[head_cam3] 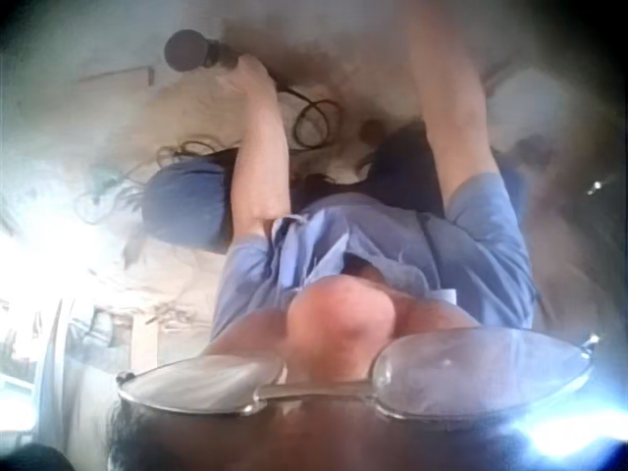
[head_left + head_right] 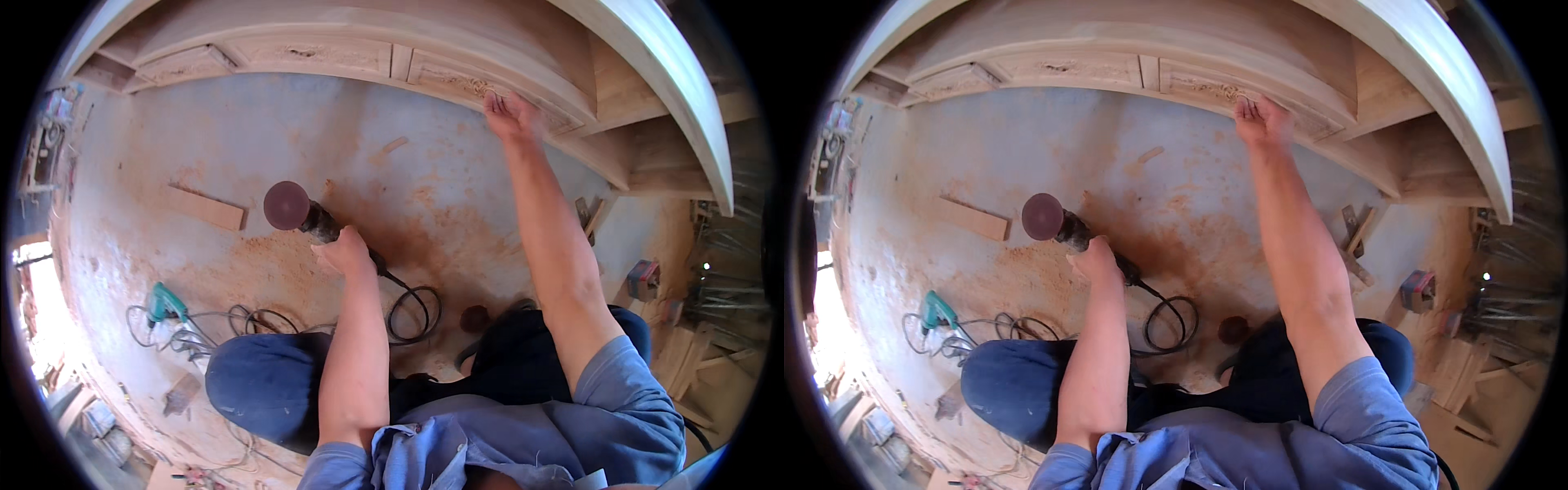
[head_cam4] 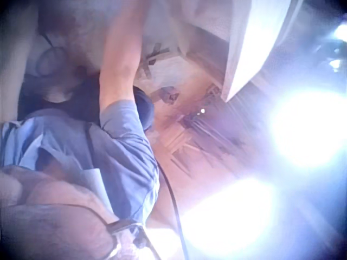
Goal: The person uses an angle grinder with a sanding disc to smooth the edges and surfaces of a wooden cabinet. They also use a hammer to tap a drawer into place and adjust the wooden frame.
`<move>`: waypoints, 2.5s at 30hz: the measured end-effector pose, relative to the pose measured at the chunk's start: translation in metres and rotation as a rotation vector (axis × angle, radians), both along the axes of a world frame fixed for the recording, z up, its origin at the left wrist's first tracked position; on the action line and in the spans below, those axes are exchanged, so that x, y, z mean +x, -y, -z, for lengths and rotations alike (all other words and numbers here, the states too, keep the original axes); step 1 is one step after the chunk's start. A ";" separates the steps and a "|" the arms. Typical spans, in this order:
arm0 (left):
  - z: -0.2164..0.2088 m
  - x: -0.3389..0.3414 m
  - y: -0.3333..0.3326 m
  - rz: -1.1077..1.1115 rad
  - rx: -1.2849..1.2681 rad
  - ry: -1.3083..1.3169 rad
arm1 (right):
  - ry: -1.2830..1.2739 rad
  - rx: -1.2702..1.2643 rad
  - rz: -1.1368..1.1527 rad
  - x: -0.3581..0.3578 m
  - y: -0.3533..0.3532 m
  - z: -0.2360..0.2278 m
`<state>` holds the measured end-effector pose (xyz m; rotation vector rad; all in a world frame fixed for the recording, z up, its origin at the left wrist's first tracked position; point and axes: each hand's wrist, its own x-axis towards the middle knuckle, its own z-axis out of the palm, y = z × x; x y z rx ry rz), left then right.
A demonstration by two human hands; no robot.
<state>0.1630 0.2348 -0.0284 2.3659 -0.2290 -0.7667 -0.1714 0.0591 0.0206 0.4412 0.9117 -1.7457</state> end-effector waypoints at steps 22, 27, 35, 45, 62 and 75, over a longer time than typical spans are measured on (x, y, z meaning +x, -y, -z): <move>0.060 0.048 -0.011 0.169 -0.053 -0.144 | -0.094 -0.213 -0.012 0.010 -0.023 0.034; 0.052 0.048 -0.010 -0.024 -0.248 -0.593 | -0.150 -0.203 0.066 -0.004 -0.043 0.067; -0.030 0.041 0.005 0.218 -0.554 -1.157 | -0.431 -0.057 -0.864 0.152 -0.151 0.024; -0.213 0.023 0.042 1.204 -0.575 -0.664 | -0.186 -0.891 -0.853 0.212 -0.168 -0.099; -0.128 -0.254 -0.103 0.935 -0.516 -0.837 | -0.233 -0.230 -1.199 -0.062 -0.322 -0.105; -0.075 -0.342 -0.129 1.157 -0.001 -0.956 | -0.095 -0.127 -0.632 -0.084 -0.425 -0.016</move>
